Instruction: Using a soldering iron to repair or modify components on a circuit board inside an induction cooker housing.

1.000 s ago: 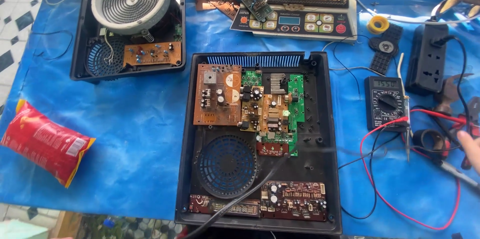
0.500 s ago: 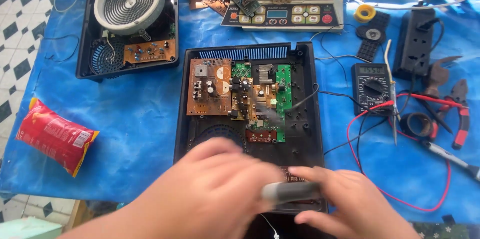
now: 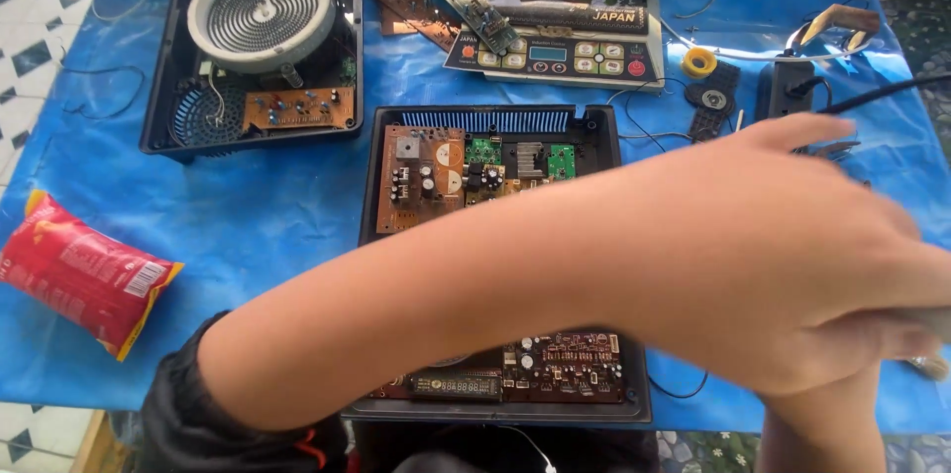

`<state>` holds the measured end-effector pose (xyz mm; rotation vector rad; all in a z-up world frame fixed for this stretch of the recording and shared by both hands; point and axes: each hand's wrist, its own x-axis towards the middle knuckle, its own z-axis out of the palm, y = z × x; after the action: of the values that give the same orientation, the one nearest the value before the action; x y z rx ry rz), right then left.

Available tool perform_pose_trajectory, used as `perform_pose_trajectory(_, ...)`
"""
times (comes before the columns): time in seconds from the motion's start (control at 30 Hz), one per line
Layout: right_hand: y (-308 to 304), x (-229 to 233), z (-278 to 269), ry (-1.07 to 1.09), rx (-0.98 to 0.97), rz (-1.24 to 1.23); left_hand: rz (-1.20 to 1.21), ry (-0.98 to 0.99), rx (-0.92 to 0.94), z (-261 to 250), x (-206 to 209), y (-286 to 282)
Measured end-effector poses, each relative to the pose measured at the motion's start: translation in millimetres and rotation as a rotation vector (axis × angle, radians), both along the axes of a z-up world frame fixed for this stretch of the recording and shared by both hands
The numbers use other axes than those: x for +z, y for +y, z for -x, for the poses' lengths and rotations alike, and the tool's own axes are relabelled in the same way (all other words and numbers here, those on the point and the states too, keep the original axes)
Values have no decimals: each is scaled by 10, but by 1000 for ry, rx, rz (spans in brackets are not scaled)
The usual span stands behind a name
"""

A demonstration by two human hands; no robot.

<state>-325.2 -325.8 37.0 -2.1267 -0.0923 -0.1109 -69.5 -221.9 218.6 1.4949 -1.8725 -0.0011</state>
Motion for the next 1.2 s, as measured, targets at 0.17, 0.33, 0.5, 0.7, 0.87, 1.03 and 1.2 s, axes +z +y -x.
perform_pose_trajectory(0.17,-343,-10,-1334,-143,-26,-164,199,-305,118,-430,-207,-317)
perform_pose_trajectory(0.33,-554,36,-2673,-295,-39,-347,112,-625,355,-912,-459,-256)
perform_pose_trajectory(0.5,-477,92,-3388,-437,-71,-541,-183,-729,625,-1265,-565,443)
perform_pose_trajectory(0.7,-343,9,-3526,-83,-386,-1004,-366,-544,915,-1258,-839,1480)
perform_pose_trajectory(0.87,-501,53,-3581,176,-501,-1189,97,-159,1249,-1268,-1341,2098)
perform_pose_trajectory(1.03,-981,59,-3387,127,-659,-544,383,-48,1475,-1232,-1896,2429)
perform_pose_trajectory(1.2,-2230,-399,-3415,-360,-469,500,457,-51,1571,-1236,-2145,2503)
